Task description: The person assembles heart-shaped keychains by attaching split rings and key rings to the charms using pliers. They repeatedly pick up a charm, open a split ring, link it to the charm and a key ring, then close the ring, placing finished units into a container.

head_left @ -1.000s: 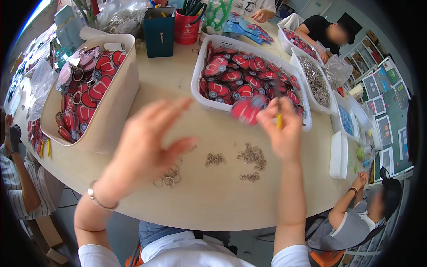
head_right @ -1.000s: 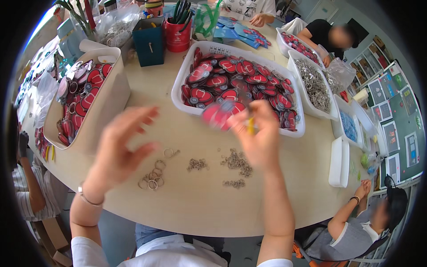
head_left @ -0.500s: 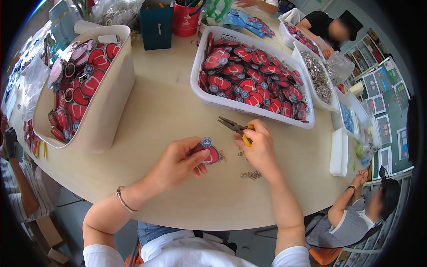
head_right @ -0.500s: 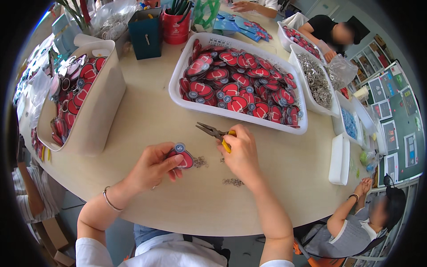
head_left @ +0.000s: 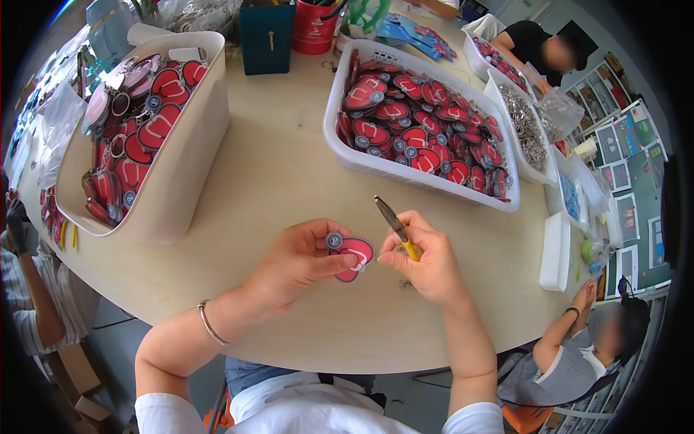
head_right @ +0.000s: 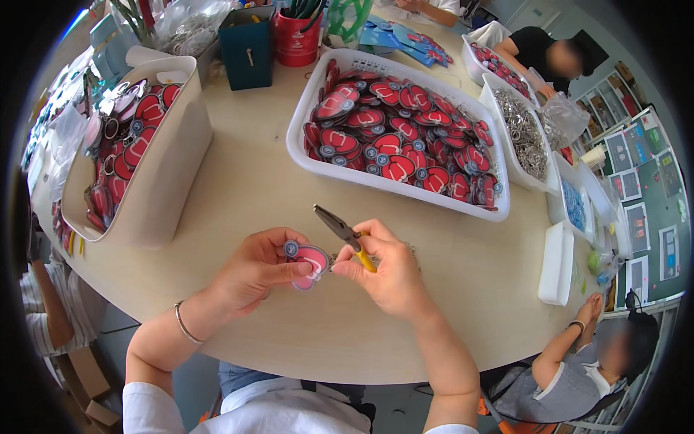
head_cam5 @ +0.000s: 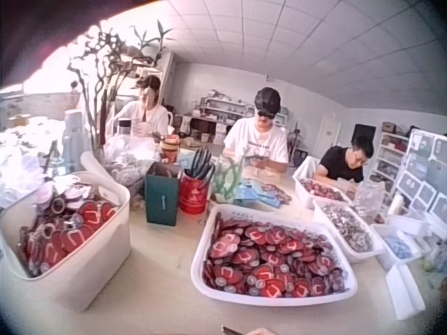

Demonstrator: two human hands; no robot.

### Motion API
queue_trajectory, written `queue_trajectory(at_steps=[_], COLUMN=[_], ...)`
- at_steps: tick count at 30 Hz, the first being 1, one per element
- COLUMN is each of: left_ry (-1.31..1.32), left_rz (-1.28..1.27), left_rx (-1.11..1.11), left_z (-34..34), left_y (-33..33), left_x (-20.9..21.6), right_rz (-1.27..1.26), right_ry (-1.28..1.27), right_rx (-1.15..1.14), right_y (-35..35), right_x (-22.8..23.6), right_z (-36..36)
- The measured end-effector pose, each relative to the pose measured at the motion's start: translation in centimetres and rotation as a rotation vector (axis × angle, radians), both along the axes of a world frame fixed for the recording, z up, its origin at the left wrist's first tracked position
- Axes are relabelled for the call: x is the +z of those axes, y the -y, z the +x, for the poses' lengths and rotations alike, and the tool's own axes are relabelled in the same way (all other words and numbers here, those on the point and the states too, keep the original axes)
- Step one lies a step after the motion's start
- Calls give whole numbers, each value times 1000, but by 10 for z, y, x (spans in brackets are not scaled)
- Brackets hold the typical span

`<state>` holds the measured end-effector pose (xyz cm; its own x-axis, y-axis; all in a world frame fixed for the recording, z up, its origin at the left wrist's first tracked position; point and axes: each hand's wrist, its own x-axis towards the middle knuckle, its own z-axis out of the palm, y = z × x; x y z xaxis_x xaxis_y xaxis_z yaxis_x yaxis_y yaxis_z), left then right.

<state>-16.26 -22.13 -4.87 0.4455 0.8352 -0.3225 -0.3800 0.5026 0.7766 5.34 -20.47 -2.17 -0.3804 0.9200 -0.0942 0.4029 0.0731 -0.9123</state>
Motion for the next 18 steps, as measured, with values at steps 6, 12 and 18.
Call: queue_trajectory(at_steps=[6, 12, 18], left_ry=[22, 13, -114], left_rz=[63, 170, 249], left_rx=[126, 201, 191], left_z=[7, 10, 11], left_y=[5, 9, 12], left_x=[-2, -2, -2], right_rz=[-27, -67, -81], right_ry=[-69, -108, -127], right_rx=[69, 41, 38], right_y=[8, 9, 9], right_x=[0, -4, -7], right_z=[-2, -5, -4])
